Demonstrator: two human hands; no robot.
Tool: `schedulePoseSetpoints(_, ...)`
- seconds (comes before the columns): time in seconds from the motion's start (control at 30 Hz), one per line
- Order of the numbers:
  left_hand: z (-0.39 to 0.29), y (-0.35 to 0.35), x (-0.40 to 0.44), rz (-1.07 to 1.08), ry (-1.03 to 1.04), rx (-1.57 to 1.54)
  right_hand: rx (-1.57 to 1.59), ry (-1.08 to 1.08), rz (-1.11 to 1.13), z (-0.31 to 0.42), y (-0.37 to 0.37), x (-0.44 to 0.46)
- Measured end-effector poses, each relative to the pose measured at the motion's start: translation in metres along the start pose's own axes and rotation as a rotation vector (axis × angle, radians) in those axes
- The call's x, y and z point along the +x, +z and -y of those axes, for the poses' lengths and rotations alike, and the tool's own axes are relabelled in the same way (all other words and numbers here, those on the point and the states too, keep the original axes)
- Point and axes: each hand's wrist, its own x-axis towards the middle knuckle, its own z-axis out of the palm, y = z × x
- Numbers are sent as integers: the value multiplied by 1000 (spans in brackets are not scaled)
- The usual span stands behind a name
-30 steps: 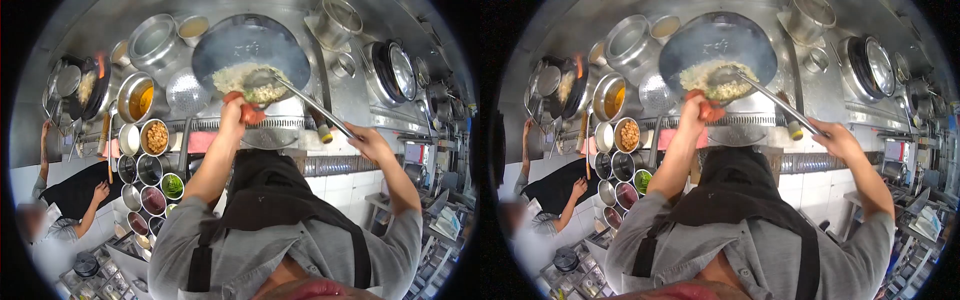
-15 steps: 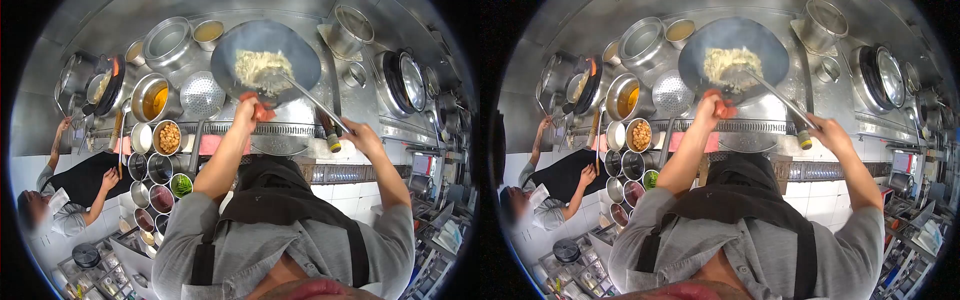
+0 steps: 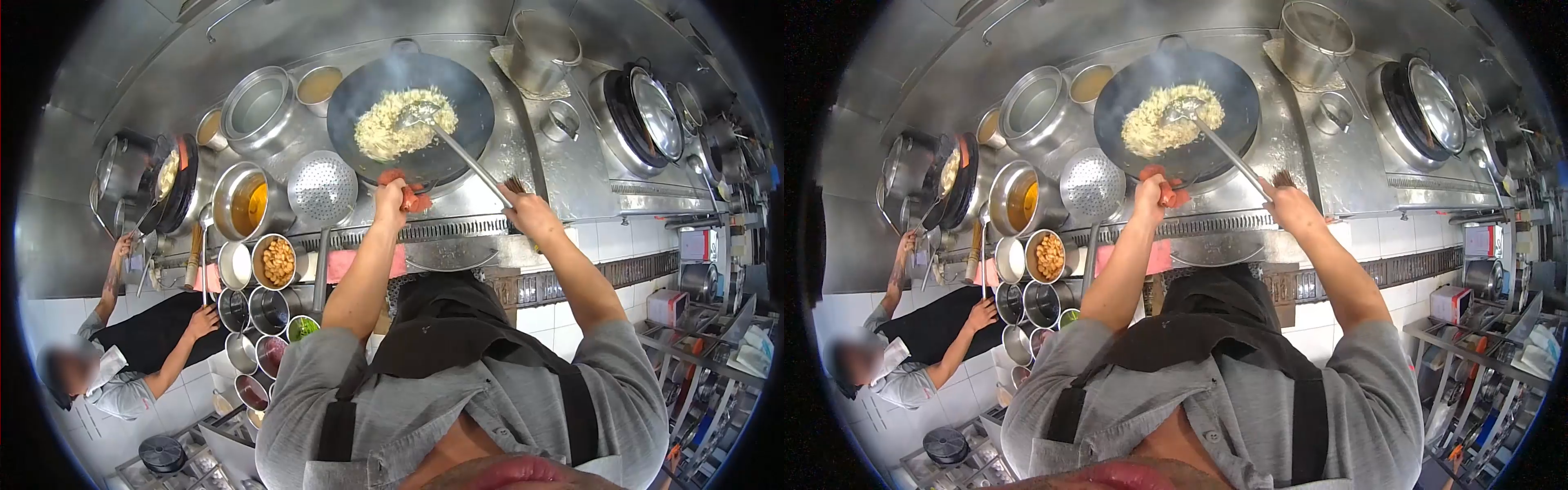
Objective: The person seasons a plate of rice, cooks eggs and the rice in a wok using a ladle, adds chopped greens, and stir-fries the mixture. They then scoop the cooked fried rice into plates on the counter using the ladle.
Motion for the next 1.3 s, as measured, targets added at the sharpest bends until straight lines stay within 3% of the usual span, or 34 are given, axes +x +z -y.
schedulePoseSetpoints(0.07,10,-10,20,75,21,-7,283,77,43,13,-14,-11)
schedulePoseSetpoints(0.13,12,-9,19,70,30,-6,498,156,-186,-21,21,-41)
schedulePoseSetpoints(0.17,10,-7,17,65,48,-11,754,407,39,-53,40,-62)
schedulePoseSetpoints(0.2,8,-6,17,60,56,-8,685,589,-91,-70,67,-92)
schedulePoseSetpoints(0.23,7,-7,18,60,31,26,531,763,45,-86,103,-117)
schedulePoseSetpoints(0.27,7,-9,20,57,5,62,140,612,158,-86,140,-143)
schedulePoseSetpoints(0.3,12,-14,27,56,26,48,231,553,259,-77,170,-162)
schedulePoseSetpoints(0.37,9,-13,26,33,-5,68,80,192,107,-60,225,-171)
schedulePoseSetpoints(0.4,8,-11,24,21,-42,75,-9,135,210,-60,243,-161)
schedulePoseSetpoints(0.47,11,-14,24,8,-47,80,12,279,918,-71,277,-122)
schedulePoseSetpoints(0.5,12,-16,25,-3,-56,88,28,264,922,-79,307,-125)
schedulePoseSetpoints(0.57,11,-17,27,-22,-58,104,22,242,481,-108,390,-150)
schedulePoseSetpoints(0.67,10,-14,24,-15,-53,96,369,583,343,-149,510,-195)
schedulePoseSetpoints(0.7,8,-12,23,-24,-70,105,637,774,243,-142,506,-197)
schedulePoseSetpoints(0.83,7,-9,20,-31,-66,101,573,733,300,-123,452,-184)
schedulePoseSetpoints(0.9,5,-1,20,-29,-69,95,438,551,525,-114,393,-179)
schedulePoseSetpoints(0.97,5,1,22,-101,-65,53,256,122,572,-42,207,-130)
schedulePoseSetpoints(1.0,5,3,22,-88,-69,27,438,-26,347,-31,183,-139)
schedulePoseSetpoints(1.07,4,3,23,-108,-82,74,813,-14,222,10,76,-122)
schedulePoseSetpoints(1.1,12,-6,31,-77,-53,71,740,-128,50,12,48,-112)
schedulePoseSetpoints(1.2,1,6,17,-72,-59,92,265,-329,-391,24,-11,-36)
schedulePoseSetpoints(1.27,4,5,20,-51,-59,44,111,-211,-131,-15,46,-11)
schedulePoseSetpoints(1.3,12,-1,33,-23,-31,46,72,-24,5,-30,56,6)
